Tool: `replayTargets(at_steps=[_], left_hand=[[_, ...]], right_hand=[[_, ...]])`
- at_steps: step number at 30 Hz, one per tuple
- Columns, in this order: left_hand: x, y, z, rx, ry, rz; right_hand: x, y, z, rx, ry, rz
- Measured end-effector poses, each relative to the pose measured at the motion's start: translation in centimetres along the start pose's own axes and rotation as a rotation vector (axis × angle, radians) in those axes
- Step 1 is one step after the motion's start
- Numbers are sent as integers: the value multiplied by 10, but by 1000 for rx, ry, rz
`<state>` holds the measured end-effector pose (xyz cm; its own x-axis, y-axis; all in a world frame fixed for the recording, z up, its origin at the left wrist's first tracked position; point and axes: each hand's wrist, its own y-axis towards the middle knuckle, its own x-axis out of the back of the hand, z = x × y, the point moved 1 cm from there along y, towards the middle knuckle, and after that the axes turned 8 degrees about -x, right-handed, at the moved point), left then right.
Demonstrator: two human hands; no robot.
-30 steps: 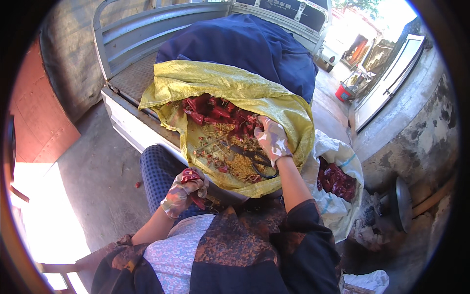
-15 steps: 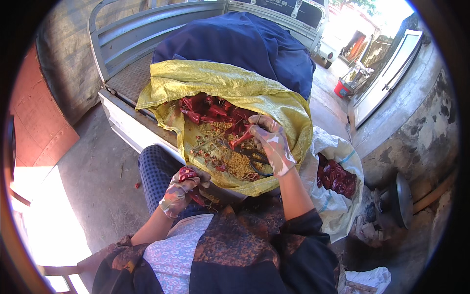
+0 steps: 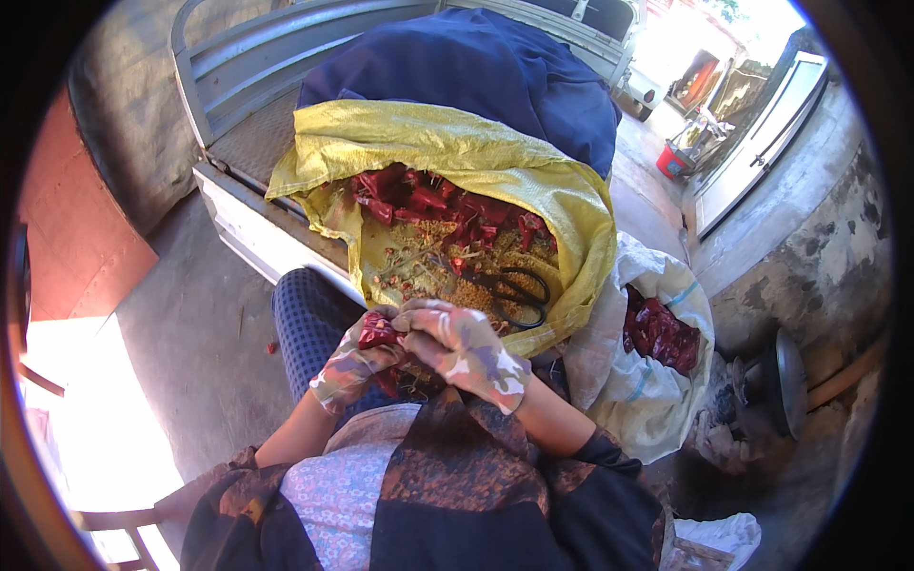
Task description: The person processes red chilies by removing the stems by hand and cutting them into pieces using scissors over a large bag.
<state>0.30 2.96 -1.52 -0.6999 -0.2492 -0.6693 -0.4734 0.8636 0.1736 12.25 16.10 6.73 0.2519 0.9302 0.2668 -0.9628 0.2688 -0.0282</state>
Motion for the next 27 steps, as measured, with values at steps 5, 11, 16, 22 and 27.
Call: replayTargets(at_steps=[5, 11, 16, 22, 27], left_hand=[[0, 3, 9, 32, 16, 87], [-8, 0, -8, 109, 221, 75], [1, 2, 3, -32, 504, 140], [5, -4, 6, 42, 391, 122], [9, -3, 17, -103, 288, 113]], right_hand=[[7, 1, 5, 228, -255, 45], [3, 6, 14, 305, -559, 13], [-1, 5, -3, 117, -413, 80], [-11, 3, 6, 475, -808, -129], [-24, 4, -6, 193, -204, -236]])
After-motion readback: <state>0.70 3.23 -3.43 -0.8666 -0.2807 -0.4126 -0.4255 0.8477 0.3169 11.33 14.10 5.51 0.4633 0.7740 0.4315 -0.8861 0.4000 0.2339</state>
